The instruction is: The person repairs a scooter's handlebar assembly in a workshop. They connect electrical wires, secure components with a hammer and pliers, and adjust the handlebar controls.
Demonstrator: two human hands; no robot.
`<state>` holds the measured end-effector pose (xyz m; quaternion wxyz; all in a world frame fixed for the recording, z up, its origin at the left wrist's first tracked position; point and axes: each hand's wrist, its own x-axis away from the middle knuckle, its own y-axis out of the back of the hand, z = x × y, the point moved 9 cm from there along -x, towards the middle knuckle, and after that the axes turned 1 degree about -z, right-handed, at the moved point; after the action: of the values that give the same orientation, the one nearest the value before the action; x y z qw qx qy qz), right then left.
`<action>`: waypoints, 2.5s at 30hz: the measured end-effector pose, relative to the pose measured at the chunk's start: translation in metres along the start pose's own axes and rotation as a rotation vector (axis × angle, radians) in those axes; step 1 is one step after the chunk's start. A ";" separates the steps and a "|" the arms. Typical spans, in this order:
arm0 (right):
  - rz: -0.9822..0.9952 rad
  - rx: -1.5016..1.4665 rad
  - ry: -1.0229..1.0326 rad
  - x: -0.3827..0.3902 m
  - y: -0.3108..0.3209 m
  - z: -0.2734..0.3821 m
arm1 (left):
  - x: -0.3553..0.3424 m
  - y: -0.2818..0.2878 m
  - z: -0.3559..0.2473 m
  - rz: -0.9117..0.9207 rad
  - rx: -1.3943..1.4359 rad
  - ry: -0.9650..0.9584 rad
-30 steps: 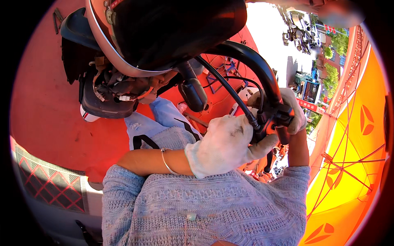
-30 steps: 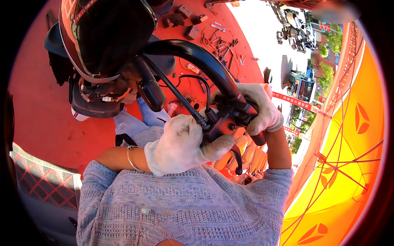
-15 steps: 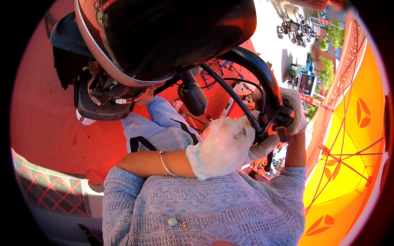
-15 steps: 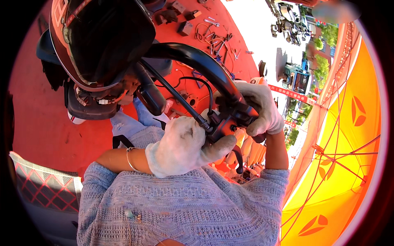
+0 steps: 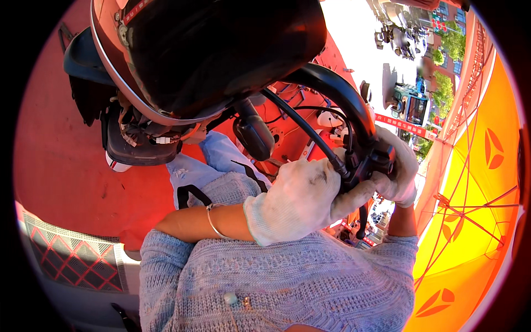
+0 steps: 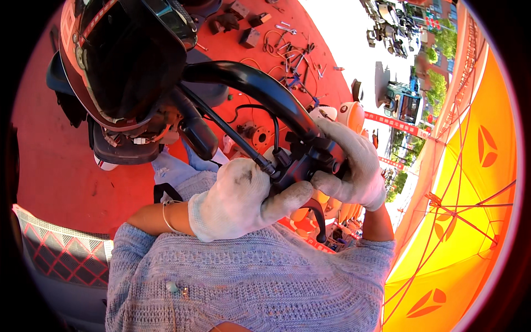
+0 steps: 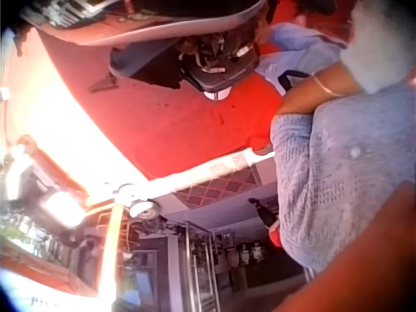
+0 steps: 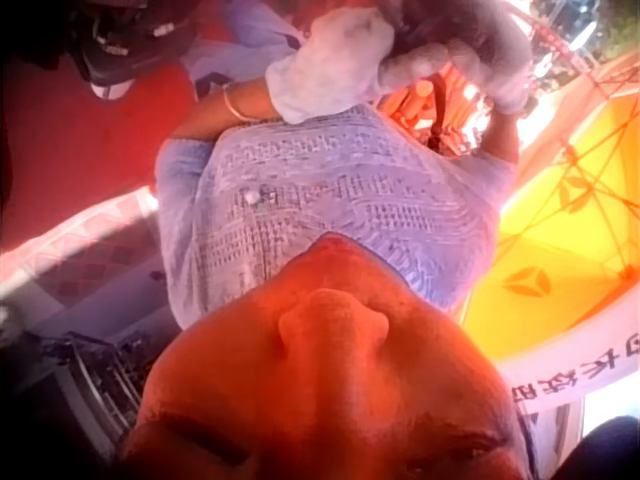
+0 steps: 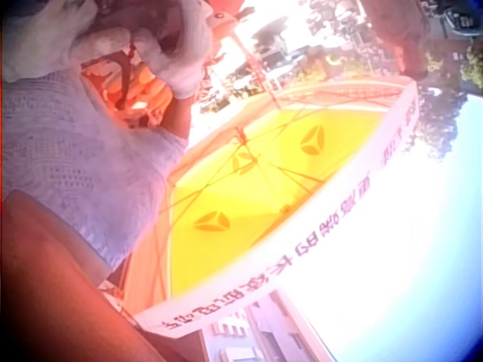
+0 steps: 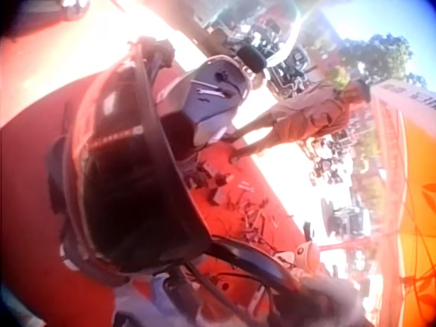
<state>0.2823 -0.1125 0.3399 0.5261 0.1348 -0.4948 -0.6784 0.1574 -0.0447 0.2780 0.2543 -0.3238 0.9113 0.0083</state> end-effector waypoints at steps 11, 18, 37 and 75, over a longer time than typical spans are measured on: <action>0.086 0.212 0.175 -0.011 -0.004 0.019 | 0.009 -0.011 0.020 0.111 0.205 0.134; 0.103 0.168 0.120 -0.015 -0.004 0.017 | 0.015 -0.026 0.036 0.252 0.332 0.314; 0.124 -0.105 -0.021 -0.020 -0.009 -0.002 | 0.007 -0.028 0.042 0.127 0.431 0.417; 0.752 -1.275 0.095 -0.017 -0.036 -0.020 | 0.046 -0.009 -0.021 -1.190 -0.373 0.338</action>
<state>0.2825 -0.1105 0.2956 0.7199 -0.3464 0.0056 -0.6014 0.1224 -0.0831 0.2762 0.0079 -0.8094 0.5866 -0.0268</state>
